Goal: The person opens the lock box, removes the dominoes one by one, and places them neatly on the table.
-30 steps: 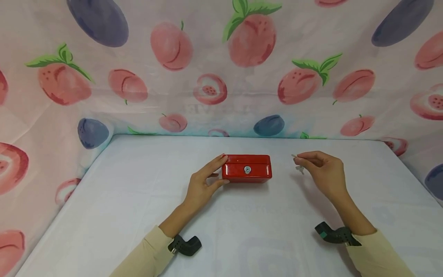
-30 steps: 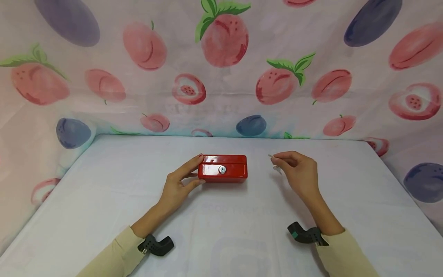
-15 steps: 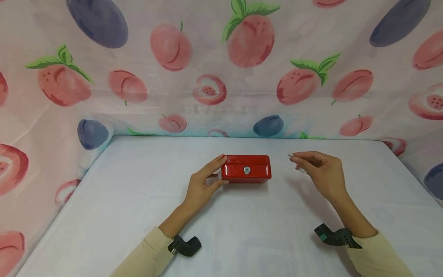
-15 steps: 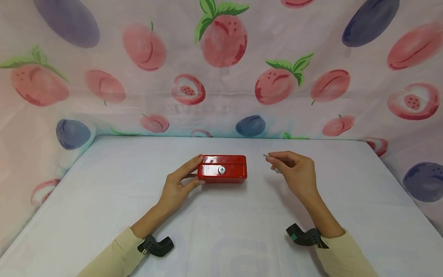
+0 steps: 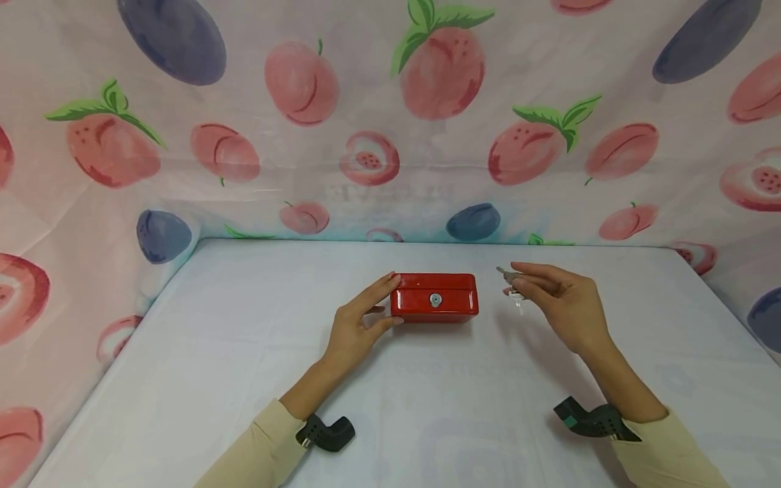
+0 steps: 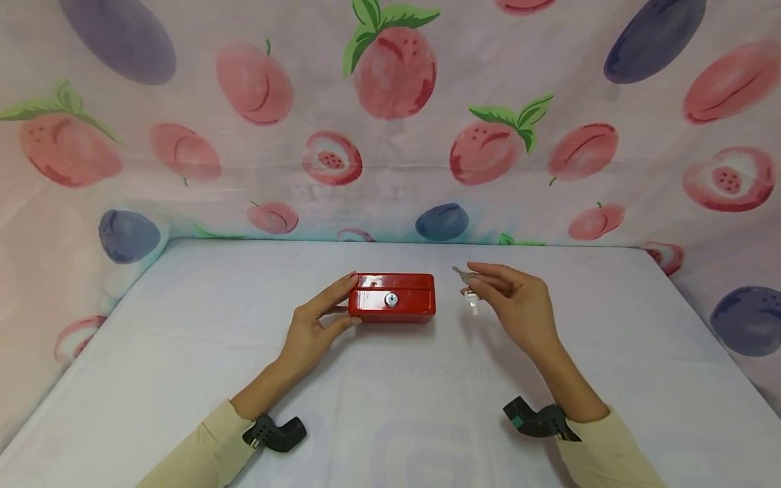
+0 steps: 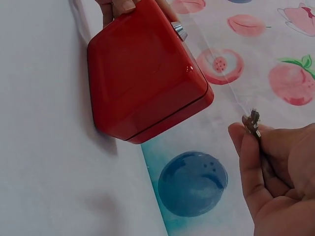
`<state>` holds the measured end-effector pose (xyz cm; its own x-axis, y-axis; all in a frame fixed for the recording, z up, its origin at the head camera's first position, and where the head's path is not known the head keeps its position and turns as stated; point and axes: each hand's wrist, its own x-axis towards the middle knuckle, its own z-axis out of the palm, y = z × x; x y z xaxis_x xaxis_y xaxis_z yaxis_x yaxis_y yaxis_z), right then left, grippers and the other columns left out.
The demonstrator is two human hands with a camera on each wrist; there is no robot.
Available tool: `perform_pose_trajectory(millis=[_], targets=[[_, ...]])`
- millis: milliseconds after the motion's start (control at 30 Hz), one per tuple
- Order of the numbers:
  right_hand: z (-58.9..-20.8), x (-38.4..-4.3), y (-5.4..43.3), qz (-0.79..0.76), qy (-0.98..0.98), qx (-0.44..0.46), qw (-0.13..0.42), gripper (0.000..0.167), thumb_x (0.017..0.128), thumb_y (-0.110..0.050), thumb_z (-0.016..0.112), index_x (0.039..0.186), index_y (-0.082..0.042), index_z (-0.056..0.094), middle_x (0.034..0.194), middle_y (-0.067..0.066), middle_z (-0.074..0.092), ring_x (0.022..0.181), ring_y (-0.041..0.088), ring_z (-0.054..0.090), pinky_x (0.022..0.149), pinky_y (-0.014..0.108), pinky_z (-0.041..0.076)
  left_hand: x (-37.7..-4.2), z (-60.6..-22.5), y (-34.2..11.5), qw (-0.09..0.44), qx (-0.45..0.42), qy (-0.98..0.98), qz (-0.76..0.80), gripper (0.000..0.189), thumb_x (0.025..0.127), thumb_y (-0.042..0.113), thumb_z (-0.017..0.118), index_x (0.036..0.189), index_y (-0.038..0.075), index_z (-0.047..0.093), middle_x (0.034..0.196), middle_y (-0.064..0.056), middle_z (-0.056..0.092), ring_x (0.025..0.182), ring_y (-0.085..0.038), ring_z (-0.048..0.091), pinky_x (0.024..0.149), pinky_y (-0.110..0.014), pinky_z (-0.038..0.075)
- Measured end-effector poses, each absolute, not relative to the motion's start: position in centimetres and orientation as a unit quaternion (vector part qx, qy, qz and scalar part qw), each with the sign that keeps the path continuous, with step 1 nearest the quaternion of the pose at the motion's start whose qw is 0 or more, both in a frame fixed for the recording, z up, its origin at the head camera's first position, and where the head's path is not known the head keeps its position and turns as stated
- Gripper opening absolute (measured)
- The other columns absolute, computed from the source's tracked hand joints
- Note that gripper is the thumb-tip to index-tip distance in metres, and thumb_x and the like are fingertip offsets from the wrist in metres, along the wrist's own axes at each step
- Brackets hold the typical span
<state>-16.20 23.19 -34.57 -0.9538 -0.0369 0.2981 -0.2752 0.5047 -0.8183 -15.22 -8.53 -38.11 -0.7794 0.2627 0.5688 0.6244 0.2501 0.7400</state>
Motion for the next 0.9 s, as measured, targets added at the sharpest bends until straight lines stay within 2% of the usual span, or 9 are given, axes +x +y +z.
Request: perform_pose_trajectory(millis=[400, 900], targets=[[-34.0, -15.4, 22.1, 0.513, -0.844, 0.072, 0.141, 0.026, 0.087, -0.024, 0.072, 0.108, -0.009, 0.073, 0.089, -0.001, 0.073, 0.081, 0.010, 0.069, 0.070, 0.020, 0.053, -15.2, -38.2, -8.5, 0.168, -0.289, -0.771, -0.542, 0.059, 0.077, -0.009, 0.073, 0.132, -0.005, 0.053, 0.137, -0.021, 0.050, 0.121, -0.033, 0.052, 0.080, -0.050, 0.053], [-34.0, -14.8, 20.4, 0.528, -0.835, 0.077, 0.132, 0.026, 0.085, -0.025, 0.074, 0.106, -0.010, 0.074, 0.090, 0.000, 0.073, 0.080, 0.012, 0.068, 0.071, 0.022, 0.054, -15.3, -38.2, -8.5, 0.174, -0.293, -0.764, -0.547, 0.058, 0.076, -0.010, 0.073, 0.131, -0.006, 0.053, 0.136, -0.022, 0.050, 0.120, -0.035, 0.053, 0.079, -0.053, 0.053]])
